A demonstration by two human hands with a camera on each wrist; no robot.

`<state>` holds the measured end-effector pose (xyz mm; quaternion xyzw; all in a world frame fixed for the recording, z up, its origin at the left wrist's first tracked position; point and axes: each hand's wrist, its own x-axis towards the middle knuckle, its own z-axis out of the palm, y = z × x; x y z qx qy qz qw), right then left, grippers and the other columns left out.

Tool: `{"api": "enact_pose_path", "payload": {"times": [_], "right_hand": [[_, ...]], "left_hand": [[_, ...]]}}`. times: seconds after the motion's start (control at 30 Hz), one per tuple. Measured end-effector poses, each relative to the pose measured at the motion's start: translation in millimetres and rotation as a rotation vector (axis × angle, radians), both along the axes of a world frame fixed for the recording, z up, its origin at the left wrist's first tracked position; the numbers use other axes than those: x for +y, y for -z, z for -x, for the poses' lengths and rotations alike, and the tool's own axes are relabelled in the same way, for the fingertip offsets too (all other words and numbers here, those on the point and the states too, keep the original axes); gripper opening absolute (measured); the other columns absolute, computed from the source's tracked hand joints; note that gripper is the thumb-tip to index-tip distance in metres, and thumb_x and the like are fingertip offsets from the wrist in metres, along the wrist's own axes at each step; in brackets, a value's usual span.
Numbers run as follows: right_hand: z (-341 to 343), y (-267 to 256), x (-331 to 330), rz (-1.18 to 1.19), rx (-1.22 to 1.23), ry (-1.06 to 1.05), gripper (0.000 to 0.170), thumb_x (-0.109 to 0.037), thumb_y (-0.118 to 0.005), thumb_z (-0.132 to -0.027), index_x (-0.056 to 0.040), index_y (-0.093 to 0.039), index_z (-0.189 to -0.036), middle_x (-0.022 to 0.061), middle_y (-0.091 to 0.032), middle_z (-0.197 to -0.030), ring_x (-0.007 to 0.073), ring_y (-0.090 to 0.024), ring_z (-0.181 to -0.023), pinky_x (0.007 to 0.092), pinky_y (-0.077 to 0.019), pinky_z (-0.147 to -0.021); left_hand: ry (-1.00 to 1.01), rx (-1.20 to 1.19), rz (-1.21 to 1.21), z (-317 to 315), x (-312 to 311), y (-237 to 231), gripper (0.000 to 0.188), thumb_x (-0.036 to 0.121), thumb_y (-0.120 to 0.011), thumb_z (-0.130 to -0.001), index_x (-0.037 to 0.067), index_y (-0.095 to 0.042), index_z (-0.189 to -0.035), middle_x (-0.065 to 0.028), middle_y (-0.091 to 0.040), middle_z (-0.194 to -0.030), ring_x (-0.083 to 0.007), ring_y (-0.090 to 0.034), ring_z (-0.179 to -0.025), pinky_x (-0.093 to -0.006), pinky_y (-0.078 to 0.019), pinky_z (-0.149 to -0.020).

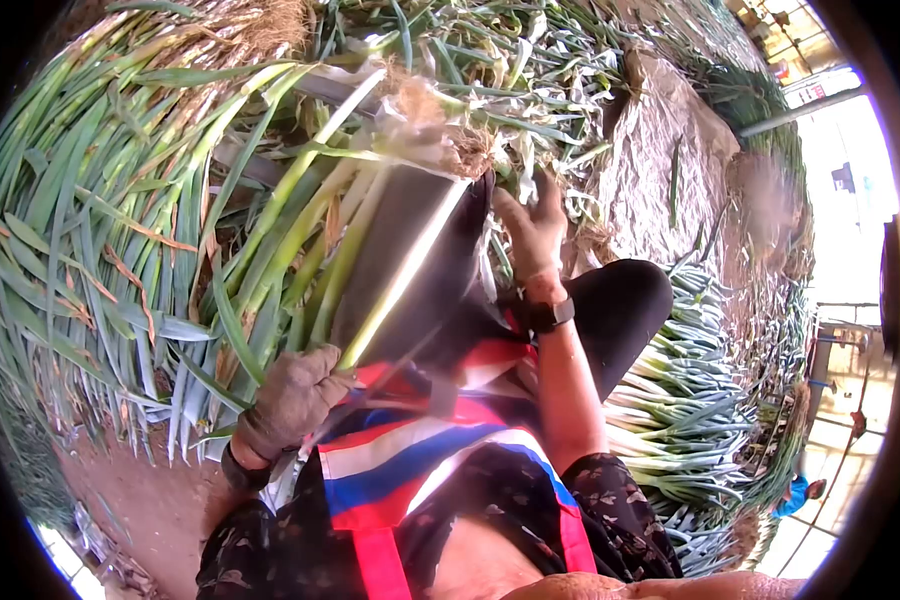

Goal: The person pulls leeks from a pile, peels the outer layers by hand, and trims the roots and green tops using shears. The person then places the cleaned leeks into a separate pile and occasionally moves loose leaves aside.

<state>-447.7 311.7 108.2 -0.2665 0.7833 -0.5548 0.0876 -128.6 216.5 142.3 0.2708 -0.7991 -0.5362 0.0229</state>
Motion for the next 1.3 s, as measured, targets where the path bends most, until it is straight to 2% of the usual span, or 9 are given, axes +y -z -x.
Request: {"api": "enact_pose_path", "payload": {"times": [0.1, 0.23, 0.4, 0.57, 0.8, 0.97, 1.0, 1.07, 1.3], "right_hand": [[5, -16, -30, -0.321, 0.565, -0.191, 0.086, -0.037, -0.082, -0.072, 0.0046, -0.043, -0.137, 0.0282, -0.055, -0.126, 0.04, -0.053, -0.119, 0.0427, -0.0408, -0.104], [16, -15, -74, -0.638, 0.566, -0.251, 0.061, -0.036, -0.078, -0.074, 0.0005, -0.054, -0.117, 0.0231, -0.061, -0.111, 0.0396, -0.059, -0.107, 0.0484, -0.0454, -0.095], [81, 20, -84, -0.672, 1.122, -0.388, 0.016, -0.022, -0.058, -0.088, -0.0081, -0.057, -0.095, 0.0092, -0.064, -0.069, 0.0276, -0.065, -0.057, 0.0412, -0.0518, -0.049], [201, -24, -95, -1.045, 0.693, 0.249, 0.035, -0.028, -0.065, -0.087, -0.0023, -0.059, -0.109, 0.0174, -0.072, -0.091, 0.0353, -0.071, -0.084, 0.0434, -0.0571, -0.075], [188, -30, -42, -0.927, 0.63, -0.141, 0.071, -0.04, -0.075, -0.077, -0.0021, -0.052, -0.132, 0.0214, -0.058, -0.128, 0.0338, -0.06, -0.115, 0.0407, -0.0505, -0.094], [15, -69, -2, -0.326, 0.91, -0.674, 0.055, -0.024, -0.068, -0.077, -0.0025, -0.058, -0.126, 0.0198, -0.048, -0.141, 0.0381, -0.04, -0.135, 0.0446, -0.0352, -0.112], [-12, -61, 5, -0.117, 1.013, -0.674, 0.045, -0.024, -0.066, -0.078, -0.0026, -0.062, -0.116, 0.0181, -0.053, -0.132, 0.0352, -0.045, -0.129, 0.0469, -0.0393, -0.106], [-53, -64, 19, 0.176, 0.996, -0.72, 0.015, -0.025, -0.062, -0.081, -0.0099, -0.063, -0.083, 0.0061, -0.062, -0.09, 0.0255, -0.06, -0.092, 0.049, -0.0425, -0.085], [-109, -83, 165, -0.31, 1.239, -0.185, 0.019, -0.021, -0.06, -0.083, -0.0072, -0.057, -0.071, 0.0047, -0.055, -0.059, 0.0252, -0.059, -0.052, 0.0399, -0.0483, -0.048]], "left_hand": [[0.05, -0.069, 0.065, 3, -2, -14, 0.021, 0.015, -0.067, -0.089, -0.003, -0.059, -0.082, -0.0229, -0.06, -0.073, -0.038, -0.066, -0.071, -0.0387, -0.0484, -0.059], [0.034, -0.056, 0.092, 4, -4, -15, 0.017, 0.012, -0.066, -0.089, -0.003, -0.06, -0.085, -0.0229, -0.062, -0.073, -0.0379, -0.066, -0.069, -0.0396, -0.0481, -0.058], [-0.061, 0.041, -0.065, -6, -10, -27, 0.011, 0.008, -0.064, -0.09, -0.003, -0.063, -0.086, -0.0154, -0.06, -0.067, -0.0254, -0.062, -0.061, -0.0357, -0.0464, -0.057], [-0.221, 0.027, -0.303, -50, -11, -19, 0.009, 0.004, -0.062, -0.091, -0.001, -0.062, -0.084, -0.0057, -0.053, -0.067, -0.0102, -0.048, -0.063, -0.0293, -0.0399, -0.056], [-0.398, 0.294, -0.802, -60, -25, 10, 0.015, 0.008, -0.052, -0.098, -0.004, -0.059, -0.098, -0.0058, -0.058, -0.092, -0.0124, -0.054, -0.081, -0.0262, -0.0461, -0.072], [0.079, 0.141, -0.163, 2, -41, -2, 0.015, 0.013, -0.057, -0.093, 0.003, -0.056, -0.082, -0.0078, -0.057, -0.092, -0.022, -0.056, -0.085, -0.0352, -0.0456, -0.081], [0.269, 0.104, 0.308, 21, -35, -24, 0.014, 0.011, -0.06, -0.091, 0.002, -0.056, -0.081, -0.0077, -0.058, -0.092, -0.0215, -0.056, -0.085, -0.0345, -0.0461, -0.078], [0.45, 0.114, 0.049, 69, -36, -42, 0.011, 0.005, -0.061, -0.087, -0.002, -0.063, -0.078, -0.008, -0.055, -0.072, -0.0199, -0.051, -0.062, -0.0331, -0.0401, -0.058], [0.89, 0.159, 0.884, 126, 0, -89, 0.044, 0.028, -0.062, -0.087, 0.005, -0.061, -0.124, -0.0183, -0.064, -0.116, -0.0322, -0.062, -0.107, -0.0395, -0.0478, -0.094]]}}
